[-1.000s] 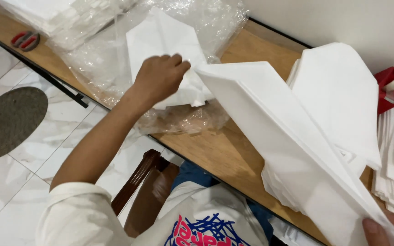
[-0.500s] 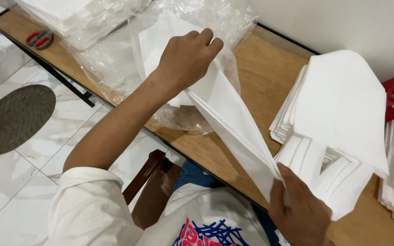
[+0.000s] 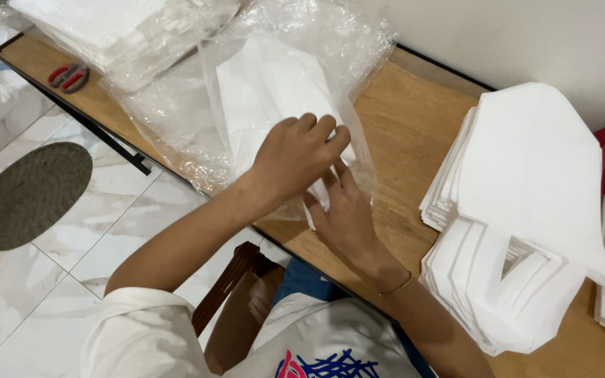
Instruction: The person takes stacks of white plastic bags from a pile on the right and places them into a clear plastic bag on the left. They repeatedly fold the bags and arrange them neatly inside the packaging, smoothing the plastic to secure the contents.
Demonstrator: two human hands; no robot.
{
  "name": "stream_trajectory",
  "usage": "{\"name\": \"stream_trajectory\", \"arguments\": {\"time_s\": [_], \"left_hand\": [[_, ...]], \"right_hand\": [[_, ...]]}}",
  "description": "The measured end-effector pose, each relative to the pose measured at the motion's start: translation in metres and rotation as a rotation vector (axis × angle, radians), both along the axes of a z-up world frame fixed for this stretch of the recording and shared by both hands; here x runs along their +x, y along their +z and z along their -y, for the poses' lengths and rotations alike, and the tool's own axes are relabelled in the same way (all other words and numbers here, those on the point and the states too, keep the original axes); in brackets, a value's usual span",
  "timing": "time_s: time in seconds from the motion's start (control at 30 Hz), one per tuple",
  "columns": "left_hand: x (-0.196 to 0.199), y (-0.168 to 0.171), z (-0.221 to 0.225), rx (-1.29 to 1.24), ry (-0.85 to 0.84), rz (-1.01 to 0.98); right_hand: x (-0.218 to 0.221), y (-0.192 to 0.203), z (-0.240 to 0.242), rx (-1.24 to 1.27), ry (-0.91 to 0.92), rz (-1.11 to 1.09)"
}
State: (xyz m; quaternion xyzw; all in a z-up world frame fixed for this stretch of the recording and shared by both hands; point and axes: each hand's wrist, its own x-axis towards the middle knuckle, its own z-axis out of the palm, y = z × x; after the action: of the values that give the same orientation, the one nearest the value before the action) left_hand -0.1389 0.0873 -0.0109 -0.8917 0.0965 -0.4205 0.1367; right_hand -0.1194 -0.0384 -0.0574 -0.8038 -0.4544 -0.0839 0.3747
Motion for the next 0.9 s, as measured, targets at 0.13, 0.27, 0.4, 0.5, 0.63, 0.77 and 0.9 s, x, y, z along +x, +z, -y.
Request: {"name": "stream_trajectory", "arguments": {"time_s": [0.13, 0.27, 0.4, 0.5, 0.63, 0.77, 0.9], "left_hand": [[-0.017, -0.017, 0.002, 0.019, -0.046, -0.141], [-0.032, -0.031, 0.003, -0.004, -0.044, -0.242], [-0.039, -0.039, 0.001, -0.043, -0.011, -0.277], [-0.048, -0.042, -0.002, -0.077, -0.015, -0.373], [-0.052, -0.055, -0.003, -0.122, -0.027, -0.38], [-0.05, -0.068, -0.001, -0.139, -0.032, -0.22], [-0.048, -0.072, 0.001, -0.124, -0.041, -0.071]], "right_hand": [[0.016, -0.024, 0.014, -0.061, -0.054, 0.171], [0.011, -0.028, 0.024, -0.131, 0.014, 0.373], [0.009, -0.053, 0.019, -0.441, 0.208, 0.462], [0.003, -0.041, 0.005, -0.711, 0.254, 0.443], [0.011, -0.056, -0.001, -0.69, 0.31, 0.489], [0.03, -0.083, -0.01, -0.5, 0.351, 0.526], [0.032, -0.07, -0.019, -0.551, 0.369, 0.501]]}}
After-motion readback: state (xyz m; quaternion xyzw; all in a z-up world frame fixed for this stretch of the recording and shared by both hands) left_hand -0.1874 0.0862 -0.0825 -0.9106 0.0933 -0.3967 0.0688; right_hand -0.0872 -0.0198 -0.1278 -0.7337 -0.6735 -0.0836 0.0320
